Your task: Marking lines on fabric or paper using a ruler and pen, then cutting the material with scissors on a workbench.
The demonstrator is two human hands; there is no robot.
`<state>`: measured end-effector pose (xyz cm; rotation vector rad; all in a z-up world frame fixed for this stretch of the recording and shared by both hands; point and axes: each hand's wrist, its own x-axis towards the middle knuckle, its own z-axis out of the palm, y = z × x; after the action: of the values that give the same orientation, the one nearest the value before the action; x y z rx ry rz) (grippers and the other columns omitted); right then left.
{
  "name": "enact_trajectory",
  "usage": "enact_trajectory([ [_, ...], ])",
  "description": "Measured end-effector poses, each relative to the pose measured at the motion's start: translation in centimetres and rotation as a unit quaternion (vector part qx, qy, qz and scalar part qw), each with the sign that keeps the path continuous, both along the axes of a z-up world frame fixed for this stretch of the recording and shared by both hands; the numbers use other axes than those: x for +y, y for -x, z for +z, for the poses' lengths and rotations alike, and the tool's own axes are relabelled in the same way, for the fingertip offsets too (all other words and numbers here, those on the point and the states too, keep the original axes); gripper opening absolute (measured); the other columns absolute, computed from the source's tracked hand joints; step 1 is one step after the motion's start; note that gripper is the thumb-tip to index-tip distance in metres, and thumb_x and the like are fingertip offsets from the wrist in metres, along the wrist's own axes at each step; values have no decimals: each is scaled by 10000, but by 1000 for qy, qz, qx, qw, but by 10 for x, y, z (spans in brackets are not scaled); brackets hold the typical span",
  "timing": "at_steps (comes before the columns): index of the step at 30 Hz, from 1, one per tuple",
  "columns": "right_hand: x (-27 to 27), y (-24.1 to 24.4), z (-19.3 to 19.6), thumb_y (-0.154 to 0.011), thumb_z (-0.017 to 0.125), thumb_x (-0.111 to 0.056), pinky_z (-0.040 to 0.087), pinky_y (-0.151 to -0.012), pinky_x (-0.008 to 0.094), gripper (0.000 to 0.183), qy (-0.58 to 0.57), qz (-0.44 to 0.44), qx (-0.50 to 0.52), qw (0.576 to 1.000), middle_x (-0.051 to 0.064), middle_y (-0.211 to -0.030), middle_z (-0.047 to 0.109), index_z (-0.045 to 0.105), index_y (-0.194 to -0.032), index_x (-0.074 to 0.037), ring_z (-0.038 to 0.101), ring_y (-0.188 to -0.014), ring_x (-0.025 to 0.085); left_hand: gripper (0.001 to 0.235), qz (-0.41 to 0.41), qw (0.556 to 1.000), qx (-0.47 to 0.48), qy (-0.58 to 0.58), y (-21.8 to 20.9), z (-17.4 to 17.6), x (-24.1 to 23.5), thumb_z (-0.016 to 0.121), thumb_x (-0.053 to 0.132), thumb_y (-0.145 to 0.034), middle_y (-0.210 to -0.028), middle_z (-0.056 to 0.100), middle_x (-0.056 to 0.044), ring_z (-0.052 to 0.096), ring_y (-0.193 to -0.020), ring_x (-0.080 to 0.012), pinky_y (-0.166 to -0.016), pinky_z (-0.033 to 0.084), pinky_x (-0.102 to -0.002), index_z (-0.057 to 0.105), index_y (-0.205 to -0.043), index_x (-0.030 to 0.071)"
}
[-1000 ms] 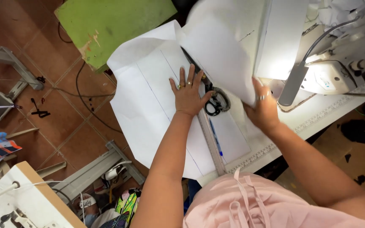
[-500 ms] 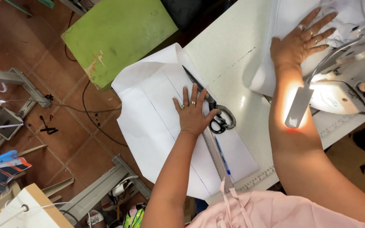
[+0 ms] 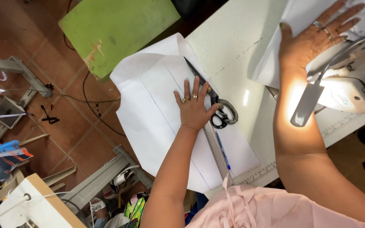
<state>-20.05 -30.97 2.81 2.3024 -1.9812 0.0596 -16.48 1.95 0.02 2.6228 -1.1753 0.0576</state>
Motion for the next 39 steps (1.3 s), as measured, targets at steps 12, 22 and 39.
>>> enact_trajectory([
  [12,44,6,21,-1072,634,-580,193,-1179,608,962,-168,98,75,978,251,-1456,-179,-144,-1544,-268,51,-1424,521,784,10,999,30,-25,-1,2,-2,413,730,-863,-1587,77,40,12,-1481,-270,-1133,15,-660,230,-1495,304],
  [22,-3,3,-35,-849,692,-401,263,-984,453,689,-157,157,-13,975,184,-1237,518,326,-1302,-32,431,-1148,377,782,8,999,35,-13,-2,6,-2,409,730,-863,-1588,93,38,30,-1483,-273,-1131,25,-659,235,-1493,299],
  [39,127,207,25,-729,621,-110,519,-690,360,352,-55,558,-222,797,10,-788,604,621,-1071,-194,653,-768,226,509,8,994,36,-105,5,39,-11,408,690,-831,-937,524,-26,504,-985,-307,-970,199,-659,545,-953,215],
])
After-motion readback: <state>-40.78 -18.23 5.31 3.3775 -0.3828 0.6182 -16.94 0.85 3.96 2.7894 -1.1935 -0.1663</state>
